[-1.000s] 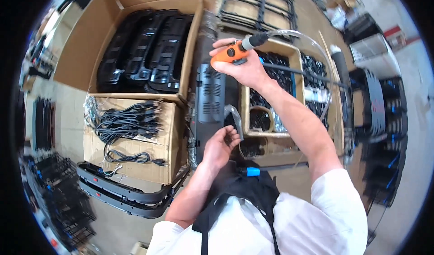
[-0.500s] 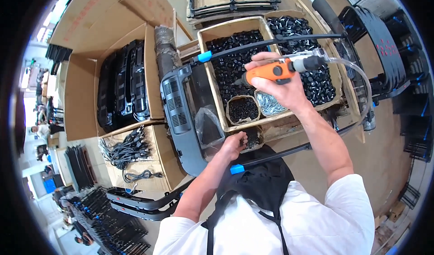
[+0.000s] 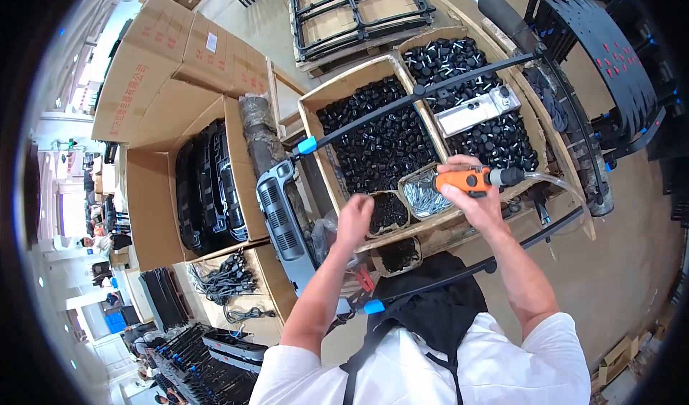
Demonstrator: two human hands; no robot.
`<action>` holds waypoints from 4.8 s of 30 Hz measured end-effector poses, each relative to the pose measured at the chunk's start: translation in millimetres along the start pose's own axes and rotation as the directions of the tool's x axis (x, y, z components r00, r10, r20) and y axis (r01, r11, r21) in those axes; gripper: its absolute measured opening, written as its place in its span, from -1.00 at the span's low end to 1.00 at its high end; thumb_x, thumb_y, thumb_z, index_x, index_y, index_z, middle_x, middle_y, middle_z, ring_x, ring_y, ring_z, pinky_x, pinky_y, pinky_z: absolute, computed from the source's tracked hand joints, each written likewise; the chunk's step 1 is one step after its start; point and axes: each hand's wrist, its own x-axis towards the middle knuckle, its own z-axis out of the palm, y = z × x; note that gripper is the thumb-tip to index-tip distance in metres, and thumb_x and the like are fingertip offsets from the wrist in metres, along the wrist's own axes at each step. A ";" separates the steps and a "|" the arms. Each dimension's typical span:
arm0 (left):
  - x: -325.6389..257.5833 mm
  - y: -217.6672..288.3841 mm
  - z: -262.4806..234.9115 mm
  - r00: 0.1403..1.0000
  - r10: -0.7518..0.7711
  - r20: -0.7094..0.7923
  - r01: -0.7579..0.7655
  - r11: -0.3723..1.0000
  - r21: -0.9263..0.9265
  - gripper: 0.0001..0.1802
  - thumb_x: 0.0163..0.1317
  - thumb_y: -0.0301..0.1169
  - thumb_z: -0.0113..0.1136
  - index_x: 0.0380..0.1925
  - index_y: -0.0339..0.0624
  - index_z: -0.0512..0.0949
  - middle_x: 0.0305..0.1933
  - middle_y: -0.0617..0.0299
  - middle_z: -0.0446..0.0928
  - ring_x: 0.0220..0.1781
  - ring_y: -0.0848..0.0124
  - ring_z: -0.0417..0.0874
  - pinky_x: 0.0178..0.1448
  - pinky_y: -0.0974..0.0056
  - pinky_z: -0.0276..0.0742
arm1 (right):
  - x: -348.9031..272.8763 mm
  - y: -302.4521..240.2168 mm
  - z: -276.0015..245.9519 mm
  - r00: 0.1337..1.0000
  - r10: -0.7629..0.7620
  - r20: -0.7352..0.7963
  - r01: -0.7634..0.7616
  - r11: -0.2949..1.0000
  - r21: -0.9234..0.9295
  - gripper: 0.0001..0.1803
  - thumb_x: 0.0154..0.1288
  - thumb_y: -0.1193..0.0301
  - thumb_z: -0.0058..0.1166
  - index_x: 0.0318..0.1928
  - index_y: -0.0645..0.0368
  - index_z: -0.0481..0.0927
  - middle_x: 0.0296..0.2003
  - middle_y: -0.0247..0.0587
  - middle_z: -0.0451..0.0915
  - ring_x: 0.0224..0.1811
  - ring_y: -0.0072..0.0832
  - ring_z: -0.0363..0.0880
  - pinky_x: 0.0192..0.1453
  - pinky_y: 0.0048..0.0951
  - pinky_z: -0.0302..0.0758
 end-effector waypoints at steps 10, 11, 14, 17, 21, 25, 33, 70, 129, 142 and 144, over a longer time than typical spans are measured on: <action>132.6 -38.7 52.2 0.982 0.069 0.178 -0.166 0.764 0.623 -0.59 0.34 -0.37 0.41 0.10 -0.23 0.49 0.18 -0.22 0.47 0.15 -0.19 0.69 0.16 -0.15 0.73 | 12.3 38.3 10.2 0.995 0.099 0.000 -0.099 0.994 0.042 -0.43 0.30 0.52 0.41 0.30 0.20 0.53 0.10 -0.10 0.73 0.18 -0.40 0.68 0.36 -0.27 0.62; 136.6 -45.8 49.8 0.979 0.066 0.191 -0.177 0.737 0.652 -0.59 0.34 -0.37 0.40 0.10 -0.23 0.49 0.16 -0.22 0.48 0.13 -0.19 0.70 0.16 -0.14 0.73 | 19.0 42.1 15.8 0.993 0.117 0.006 -0.117 0.992 0.057 -0.43 0.30 0.52 0.41 0.30 0.20 0.54 0.11 -0.12 0.73 0.18 -0.41 0.68 0.36 -0.28 0.62; 134.0 -30.1 52.4 0.986 0.071 0.149 -0.141 0.828 0.542 -0.60 0.31 -0.34 0.40 0.07 -0.26 0.54 0.15 -0.22 0.53 0.11 -0.16 0.73 0.14 -0.10 0.74 | 41.8 72.7 20.2 0.989 0.128 -0.070 -0.123 0.990 0.073 -0.41 0.30 0.49 0.44 0.31 0.20 0.54 0.11 -0.14 0.72 0.16 -0.42 0.69 0.33 -0.32 0.63; 115.8 -30.0 22.7 1.000 0.015 -0.022 -0.005 0.917 0.398 -0.61 0.32 -0.32 0.38 0.05 -0.31 0.58 0.11 -0.13 0.58 0.08 0.00 0.77 0.08 -0.01 0.76 | 78.5 110.3 58.9 0.985 0.153 -0.079 -0.146 0.986 0.084 -0.41 0.28 0.46 0.48 0.29 0.19 0.57 0.09 -0.19 0.71 0.10 -0.49 0.69 0.25 -0.40 0.63; 52.7 -25.2 -16.3 0.941 -0.243 0.235 0.319 0.409 -0.855 -0.72 0.44 -0.36 0.25 0.07 -0.23 0.58 -0.01 0.06 0.65 -0.02 0.23 0.74 0.03 0.10 0.77 | 109.2 151.2 100.5 0.945 0.293 -0.144 -0.292 0.956 0.026 -0.41 0.23 0.43 0.50 0.27 0.15 0.61 -0.04 -0.32 0.68 0.02 -0.57 0.65 0.20 -0.41 0.60; -40.1 0.5 -24.8 0.950 -0.035 0.310 0.307 -0.073 -0.949 -0.75 0.53 -0.35 0.11 0.08 -0.22 0.56 0.07 -0.01 0.68 -0.04 0.20 0.74 0.00 0.11 0.77 | 123.4 170.4 67.1 0.810 0.582 0.068 -0.576 0.812 -0.095 -0.83 0.44 0.29 0.23 -0.17 0.13 0.65 -0.52 -0.40 0.55 -0.61 -0.49 0.51 -0.53 -0.33 0.47; -165.0 7.0 -17.2 0.964 -0.132 0.231 0.230 -0.019 -0.973 -0.69 0.65 -0.42 0.02 0.28 -0.25 0.46 0.15 0.07 0.62 0.03 0.32 0.69 0.04 0.22 0.70 | 47.5 190.4 38.2 0.756 0.371 0.539 0.555 0.074 -0.829 -0.63 0.28 0.42 0.14 0.08 0.30 0.58 0.08 0.24 0.56 0.15 0.12 0.66 0.17 0.06 0.68; -181.5 -28.6 -74.3 0.957 -0.142 0.252 0.289 0.450 -0.845 -0.67 0.64 -0.28 0.15 0.21 -0.26 0.54 -0.21 0.21 0.66 -0.26 0.48 0.69 -0.18 0.37 0.67 | -31.0 23.0 178.4 0.351 -0.010 0.936 0.742 0.613 -0.272 -0.87 0.49 0.39 0.13 -0.12 0.20 0.62 -0.25 -0.04 0.69 -0.14 0.02 0.73 -0.08 -0.04 0.63; -296.5 -150.2 -149.9 0.851 -0.501 -0.158 0.039 0.360 -0.932 -0.69 0.59 -0.31 0.07 0.17 -0.22 0.59 -0.31 0.37 0.48 -0.31 0.57 0.47 -0.25 0.36 0.46 | -150.4 89.8 408.7 0.289 0.206 0.935 0.946 0.088 -0.312 -0.77 0.44 0.40 0.14 0.00 0.28 0.58 -0.29 0.11 0.75 -0.23 0.08 0.78 -0.17 0.04 0.69; -298.4 -137.5 -152.6 0.819 0.049 -0.572 0.012 0.995 0.104 -0.53 0.39 -0.35 0.29 0.29 -0.11 0.59 -0.18 0.05 0.61 -0.10 0.05 0.71 -0.02 -0.03 0.66 | -140.9 54.7 396.5 0.387 0.154 0.909 0.847 0.330 -0.416 -0.54 0.45 0.41 0.16 0.33 0.07 0.54 -0.19 0.12 0.77 -0.09 0.10 0.77 0.00 0.05 0.69; -298.8 -137.1 -151.0 0.832 0.083 -0.548 0.030 0.981 0.194 -0.50 0.40 -0.34 0.29 0.33 -0.12 0.57 -0.20 0.06 0.59 -0.13 0.07 0.69 -0.05 -0.02 0.65 | -138.1 60.7 391.6 0.320 0.140 0.937 0.880 0.322 -0.348 -0.58 0.46 0.42 0.15 0.30 0.05 0.61 -0.09 0.07 0.78 -0.08 0.06 0.78 0.02 -0.01 0.72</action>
